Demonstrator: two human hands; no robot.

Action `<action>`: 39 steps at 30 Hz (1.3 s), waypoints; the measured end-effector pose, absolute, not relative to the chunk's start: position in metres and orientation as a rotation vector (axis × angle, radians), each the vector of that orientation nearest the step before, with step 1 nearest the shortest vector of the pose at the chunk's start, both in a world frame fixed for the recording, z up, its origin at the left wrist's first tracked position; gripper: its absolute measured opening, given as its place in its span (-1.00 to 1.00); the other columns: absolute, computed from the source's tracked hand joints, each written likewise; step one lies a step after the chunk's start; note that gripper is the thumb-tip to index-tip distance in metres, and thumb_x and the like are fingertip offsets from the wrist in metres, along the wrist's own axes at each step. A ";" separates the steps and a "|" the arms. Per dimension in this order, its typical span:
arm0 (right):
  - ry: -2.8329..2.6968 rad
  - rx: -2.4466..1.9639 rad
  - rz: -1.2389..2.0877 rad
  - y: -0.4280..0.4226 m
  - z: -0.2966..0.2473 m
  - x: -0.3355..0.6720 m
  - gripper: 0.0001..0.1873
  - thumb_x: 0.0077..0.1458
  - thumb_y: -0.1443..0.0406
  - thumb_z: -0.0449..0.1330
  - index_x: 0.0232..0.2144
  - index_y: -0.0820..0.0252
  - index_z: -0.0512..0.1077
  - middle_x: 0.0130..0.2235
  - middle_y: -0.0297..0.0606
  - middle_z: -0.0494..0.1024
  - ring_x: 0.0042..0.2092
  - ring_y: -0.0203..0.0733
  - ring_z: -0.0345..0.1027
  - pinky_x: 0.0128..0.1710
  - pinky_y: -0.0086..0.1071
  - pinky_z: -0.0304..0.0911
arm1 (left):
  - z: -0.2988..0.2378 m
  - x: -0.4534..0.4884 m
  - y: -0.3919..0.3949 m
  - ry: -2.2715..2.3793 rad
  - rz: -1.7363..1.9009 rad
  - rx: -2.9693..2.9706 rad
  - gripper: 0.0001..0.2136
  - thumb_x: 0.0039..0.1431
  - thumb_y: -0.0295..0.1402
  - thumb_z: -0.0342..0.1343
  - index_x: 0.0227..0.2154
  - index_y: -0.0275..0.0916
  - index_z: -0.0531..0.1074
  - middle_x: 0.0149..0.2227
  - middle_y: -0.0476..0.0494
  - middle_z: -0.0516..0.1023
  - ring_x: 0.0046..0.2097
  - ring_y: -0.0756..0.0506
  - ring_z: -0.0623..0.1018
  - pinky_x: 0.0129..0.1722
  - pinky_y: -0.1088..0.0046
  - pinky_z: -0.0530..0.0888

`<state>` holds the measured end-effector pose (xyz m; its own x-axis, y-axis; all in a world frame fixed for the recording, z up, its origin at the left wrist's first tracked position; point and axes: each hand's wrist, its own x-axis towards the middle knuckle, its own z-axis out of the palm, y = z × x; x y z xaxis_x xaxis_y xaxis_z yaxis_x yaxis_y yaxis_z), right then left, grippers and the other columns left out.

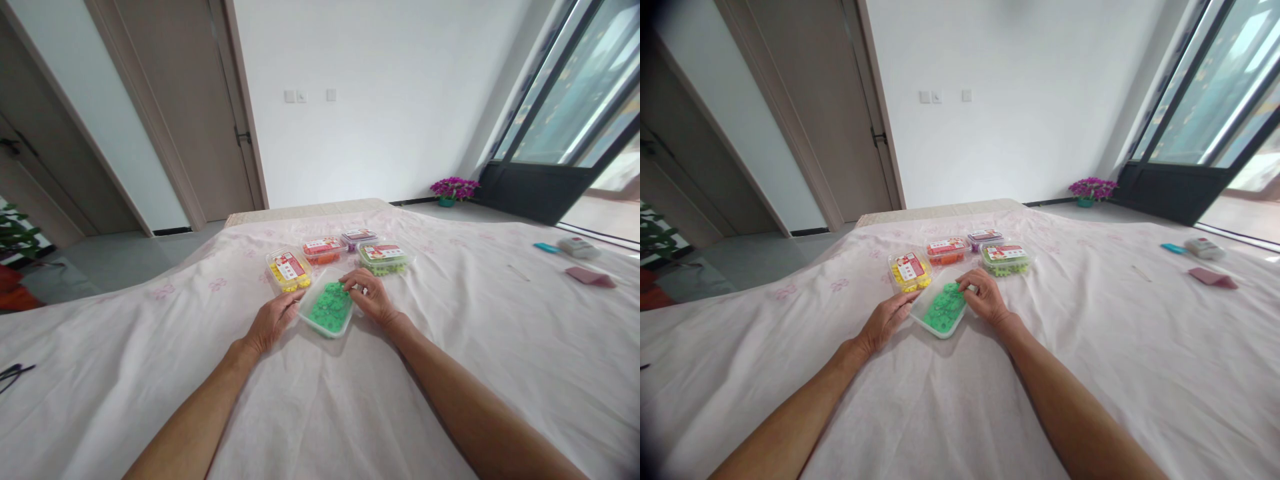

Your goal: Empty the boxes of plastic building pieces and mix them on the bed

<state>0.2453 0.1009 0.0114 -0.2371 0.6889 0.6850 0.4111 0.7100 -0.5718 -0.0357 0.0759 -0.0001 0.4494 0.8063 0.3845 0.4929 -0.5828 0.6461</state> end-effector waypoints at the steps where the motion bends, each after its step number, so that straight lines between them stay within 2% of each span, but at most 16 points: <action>1: -1.882 -0.847 0.336 0.100 0.012 0.243 -0.78 -0.12 0.45 0.07 -0.48 0.11 0.49 -0.27 -0.24 0.58 -0.19 -0.11 0.42 -0.09 -0.18 0.28 | 0.000 -0.035 0.076 1.095 0.957 2.268 -0.62 0.35 -0.19 -0.16 0.05 -0.22 0.42 0.06 -0.19 0.51 0.09 -0.12 0.48 0.13 0.36 0.36; 3: -1.900 -0.846 0.322 0.099 0.011 0.240 -0.77 -0.11 0.46 0.06 -0.47 0.11 0.48 -0.27 -0.24 0.58 -0.19 -0.11 0.42 -0.08 -0.18 0.28 | 0.001 -0.034 0.075 1.130 0.944 2.298 -0.63 0.36 -0.20 -0.19 -0.19 -0.23 0.50 -0.16 -0.19 0.59 -0.09 -0.10 0.54 -0.01 0.39 0.42; 5: -1.916 -0.873 0.273 0.100 0.010 0.238 -0.73 -0.08 0.47 0.03 -0.43 0.10 0.48 -0.26 -0.24 0.57 -0.17 -0.11 0.41 -0.06 -0.18 0.28 | 0.001 -0.033 0.075 1.170 0.936 2.326 -0.61 0.36 -0.21 -0.22 -0.40 -0.21 0.46 -0.36 -0.14 0.55 -0.27 -0.07 0.52 -0.17 0.43 0.44; 9: -1.879 -1.093 0.100 0.104 0.004 0.237 -0.64 0.02 0.44 0.02 -0.19 0.10 0.49 -0.03 -0.18 0.51 0.03 -0.03 0.31 0.09 -0.11 0.18 | 0.000 -0.030 0.073 1.201 1.002 2.346 -0.62 0.35 -0.22 -0.21 -0.49 -0.20 0.40 -0.44 -0.09 0.48 -0.33 -0.04 0.47 -0.25 0.46 0.42; 12: -1.754 -1.268 0.111 0.108 -0.001 0.239 -0.60 0.05 0.36 0.08 -0.04 0.12 0.45 0.05 -0.12 0.46 0.08 0.05 0.26 0.11 -0.05 0.14 | 0.000 -0.028 0.071 1.194 1.040 2.337 -0.64 0.35 -0.21 -0.17 -0.44 -0.21 0.44 -0.39 -0.10 0.51 -0.30 -0.05 0.48 -0.20 0.46 0.43; 16: -1.593 -1.257 0.506 0.111 -0.007 0.236 -0.58 0.07 0.31 0.08 0.00 0.11 0.44 -0.16 -0.23 0.55 -0.18 -0.08 0.38 -0.10 -0.18 0.28 | 0.003 -0.023 0.065 1.154 1.103 2.290 -0.68 0.35 -0.22 -0.16 -0.26 -0.21 0.47 -0.25 -0.14 0.56 -0.16 -0.08 0.52 -0.07 0.42 0.43; 20: -1.435 -1.070 0.840 0.105 -0.007 0.220 -0.59 0.08 0.27 0.12 0.01 0.10 0.44 -0.18 -0.26 0.55 -0.22 -0.13 0.39 -0.22 -0.28 0.30 | 0.008 -0.016 0.057 1.071 1.214 2.275 -0.73 0.30 -0.20 -0.06 -0.07 -0.20 0.38 -0.08 -0.18 0.50 -0.04 -0.11 0.50 -0.01 0.37 0.44; 23: -1.417 -1.029 0.970 0.096 -0.003 0.206 -0.59 0.11 0.21 0.12 0.02 0.08 0.45 -0.22 -0.29 0.54 -0.24 -0.15 0.38 -0.26 -0.30 0.30 | 0.010 -0.011 0.054 1.060 1.352 2.271 -0.61 0.24 -0.11 0.01 0.04 -0.20 0.29 0.09 -0.27 0.38 0.16 -0.20 0.38 0.16 0.22 0.33; 25: -1.472 -1.007 1.015 0.090 0.000 0.199 -0.59 0.13 0.20 0.11 0.04 0.06 0.44 -0.19 -0.30 0.54 -0.21 -0.15 0.38 -0.21 -0.27 0.32 | 0.008 -0.007 0.053 1.050 1.359 2.210 -0.47 0.20 -0.03 0.05 0.13 -0.21 0.20 0.18 -0.31 0.30 0.24 -0.24 0.29 0.25 0.14 0.23; 27: -1.556 -0.972 1.002 0.087 0.001 0.193 -0.60 0.18 0.18 0.08 0.06 0.04 0.42 -0.07 -0.29 0.52 -0.08 -0.12 0.38 -0.06 -0.21 0.30 | 0.004 -0.003 0.053 1.013 1.293 2.094 -0.33 0.15 0.02 0.09 0.22 -0.23 0.08 0.25 -0.33 0.22 0.28 -0.26 0.23 0.28 0.13 0.17; 29: -1.632 -0.967 0.923 0.085 0.001 0.191 -0.60 0.23 0.13 0.04 0.06 0.06 0.42 0.04 -0.25 0.48 0.06 -0.10 0.31 0.12 -0.16 0.18 | 0.000 -0.001 0.054 0.978 1.208 1.969 -0.26 0.14 0.02 0.12 0.26 -0.23 0.01 0.29 -0.34 0.17 0.31 -0.26 0.20 0.29 0.13 0.15; 31: -1.688 -1.001 0.821 0.085 0.003 0.192 -0.56 0.25 0.05 0.01 0.03 0.10 0.44 0.08 -0.19 0.45 0.13 -0.08 0.26 0.21 -0.13 0.07 | -0.003 0.001 0.055 0.985 1.164 1.857 -0.28 0.15 -0.01 0.13 0.26 -0.24 0.04 0.30 -0.34 0.17 0.31 -0.25 0.20 0.30 0.14 0.14; 34: -1.716 -1.051 0.789 0.083 0.014 0.196 -0.49 0.25 -0.03 -0.02 0.01 0.14 0.46 0.09 -0.13 0.44 0.15 -0.06 0.24 0.23 -0.11 0.04 | -0.004 0.002 0.057 0.994 1.135 1.726 -0.35 0.18 -0.05 0.12 0.23 -0.23 0.10 0.27 -0.31 0.25 0.29 -0.23 0.25 0.28 0.16 0.17; 37: -1.732 -1.021 0.959 0.074 0.034 0.195 -0.47 0.25 -0.05 -0.03 0.07 0.12 0.42 0.14 -0.16 0.42 0.17 -0.07 0.23 0.23 -0.10 0.05 | -0.003 0.003 0.058 0.981 1.139 1.665 -0.37 0.16 -0.07 0.14 0.22 -0.19 0.14 0.25 -0.28 0.29 0.26 -0.22 0.30 0.26 0.18 0.20; 39: -1.759 -0.983 1.077 0.067 0.047 0.192 -0.45 0.20 -0.04 0.07 0.12 0.10 0.37 0.18 -0.16 0.38 0.21 -0.04 0.20 0.22 -0.09 0.08 | -0.002 0.004 0.057 1.006 1.155 1.665 -0.37 0.15 -0.08 0.17 0.21 -0.19 0.15 0.26 -0.27 0.28 0.27 -0.22 0.28 0.27 0.17 0.19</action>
<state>0.1918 0.0672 0.0473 -0.3483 0.9045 0.2462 0.1918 0.3259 -0.9257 0.0039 0.0574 -0.0019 0.2493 0.9294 0.2723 0.1429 -0.3134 0.9388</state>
